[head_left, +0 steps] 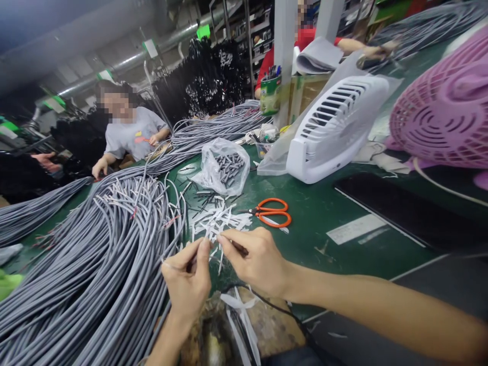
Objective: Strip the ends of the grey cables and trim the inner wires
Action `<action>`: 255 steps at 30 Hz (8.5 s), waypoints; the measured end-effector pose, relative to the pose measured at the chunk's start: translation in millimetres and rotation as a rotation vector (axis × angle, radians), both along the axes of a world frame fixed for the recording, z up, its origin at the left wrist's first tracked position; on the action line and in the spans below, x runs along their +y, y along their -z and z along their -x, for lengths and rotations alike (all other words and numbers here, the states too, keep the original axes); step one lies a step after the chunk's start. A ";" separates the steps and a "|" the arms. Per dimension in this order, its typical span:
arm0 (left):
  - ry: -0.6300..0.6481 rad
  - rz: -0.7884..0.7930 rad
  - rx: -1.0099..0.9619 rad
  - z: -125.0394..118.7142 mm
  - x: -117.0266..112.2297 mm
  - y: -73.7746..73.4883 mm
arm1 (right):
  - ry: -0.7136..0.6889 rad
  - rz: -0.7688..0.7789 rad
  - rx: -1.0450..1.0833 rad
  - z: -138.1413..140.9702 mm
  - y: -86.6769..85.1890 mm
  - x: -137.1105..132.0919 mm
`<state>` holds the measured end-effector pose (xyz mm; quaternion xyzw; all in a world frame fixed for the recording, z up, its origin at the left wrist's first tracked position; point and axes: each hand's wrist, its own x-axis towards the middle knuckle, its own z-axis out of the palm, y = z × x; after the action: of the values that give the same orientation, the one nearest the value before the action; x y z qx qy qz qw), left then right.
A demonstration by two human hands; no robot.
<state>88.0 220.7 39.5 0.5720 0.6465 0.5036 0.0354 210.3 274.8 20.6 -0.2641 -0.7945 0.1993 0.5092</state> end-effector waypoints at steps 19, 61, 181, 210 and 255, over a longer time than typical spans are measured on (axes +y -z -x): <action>0.279 0.155 0.194 18.7 1.5 1.5 | -0.182 -0.322 -0.139 -17.5 -11.9 27.9; 0.442 0.050 0.116 6.9 11.1 13.0 | -0.198 0.458 0.111 -6.5 -8.9 37.9; 0.391 -0.302 -0.299 35.8 5.5 16.0 | -0.249 0.222 -0.293 -27.1 -14.0 34.7; 0.020 -0.130 -0.431 8.3 1.0 16.4 | -0.340 0.647 0.402 24.4 -30.9 12.8; 0.341 -0.324 -0.225 38.9 -12.3 6.7 | -0.230 0.091 -0.045 4.2 -19.2 22.6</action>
<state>49.0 208.4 32.7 0.6112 0.4438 0.6477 0.0993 206.1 297.4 39.8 -0.1982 -0.8211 0.2862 0.4524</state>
